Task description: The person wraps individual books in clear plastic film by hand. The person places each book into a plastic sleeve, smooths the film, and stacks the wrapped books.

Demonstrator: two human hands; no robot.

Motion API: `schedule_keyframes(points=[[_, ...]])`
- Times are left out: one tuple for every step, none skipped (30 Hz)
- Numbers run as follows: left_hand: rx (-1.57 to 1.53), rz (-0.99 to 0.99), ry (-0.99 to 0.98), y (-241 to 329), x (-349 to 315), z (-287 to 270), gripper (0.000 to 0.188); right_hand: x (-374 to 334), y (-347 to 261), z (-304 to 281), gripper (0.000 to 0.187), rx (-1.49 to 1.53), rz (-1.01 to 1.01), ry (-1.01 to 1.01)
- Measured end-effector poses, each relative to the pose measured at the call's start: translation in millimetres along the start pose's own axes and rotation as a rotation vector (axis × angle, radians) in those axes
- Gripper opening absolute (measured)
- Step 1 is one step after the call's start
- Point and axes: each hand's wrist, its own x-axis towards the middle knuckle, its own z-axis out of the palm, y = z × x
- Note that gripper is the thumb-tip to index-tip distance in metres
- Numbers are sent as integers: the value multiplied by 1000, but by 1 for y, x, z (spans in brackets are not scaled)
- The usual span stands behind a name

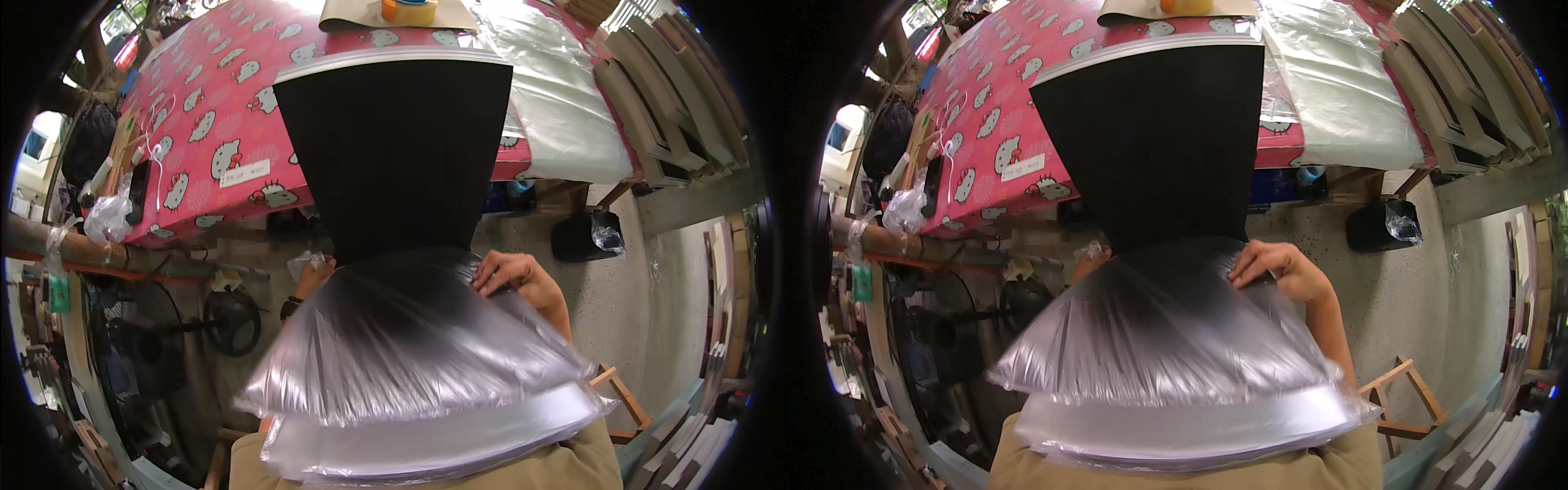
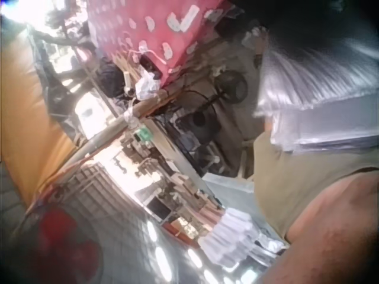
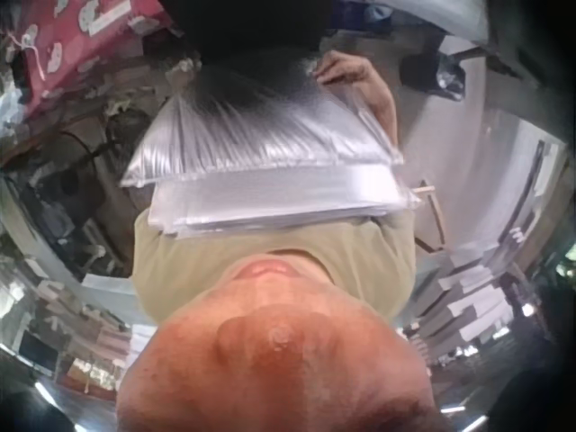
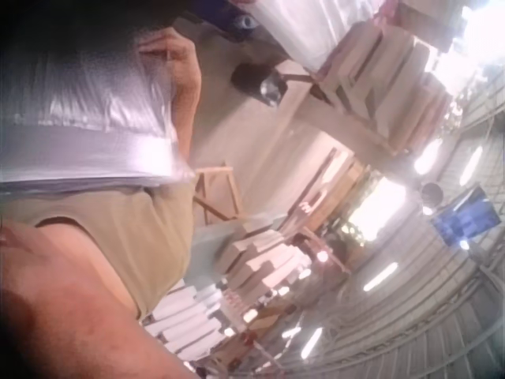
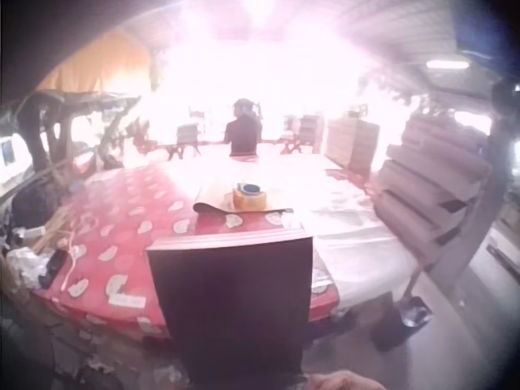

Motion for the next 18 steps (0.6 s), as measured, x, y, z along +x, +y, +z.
schedule_keyframes(points=[[241, -30, 82, 10, -1, 5, 24, -7, 8, -3, 40, -24, -20, -61], [259, -19, 138, 5, -1, 5, 24, -11, 8, -1, 41, -18, -10, -58], [277, -9, 195, -3, 0, 2, 24, -15, 8, 0, 43, -12, 0, -56], [294, 0, 254, -13, 0, -1, 23, -17, 9, 2, 45, -6, 10, -57], [238, 41, 292, -37, 12, -24, 25, -18, 9, 3, 44, -8, 29, -77], [220, 85, 263, -24, 15, -25, 27, -23, 14, 2, 43, -18, 45, -62], [199, 123, 236, -13, 14, -27, 29, -27, 20, 2, 42, -27, 62, -50], [211, 151, 172, 58, -22, -10, 33, -32, 26, -1, 42, -31, 63, -50], [257, 236, -5, 102, -52, -4, 37, -34, 25, 3, 42, -15, 76, 18], [297, 323, -181, 135, -78, 1, 41, -35, 24, 8, 42, -3, 87, 82], [336, 303, -207, 154, -101, 4, 44, -33, 23, 11, 42, 2, 96, 136], [382, 282, -242, 168, -120, 9, 48, -36, 20, 14, 38, 16, 124, 195], [323, 340, -265, 170, -135, 16, 49, -37, 24, 18, 37, 55, 119, 237], [269, 390, -289, 173, -149, 27, 50, -41, 29, 22, 36, 101, 118, 283], [388, 401, -350, 173, -152, 26, 51, -44, 34, 25, 36, 148, 118, 331], [504, 418, -410, 173, -155, 25, 52, -45, 37, 27, 36, 150, 103, 347], [789, 394, -510, 172, -153, 18, 53, -46, 38, 29, 36, 145, 88, 368], [586, 184, -516, 164, -154, 24, 42, -48, 39, 32, 37, 139, 72, 389]])
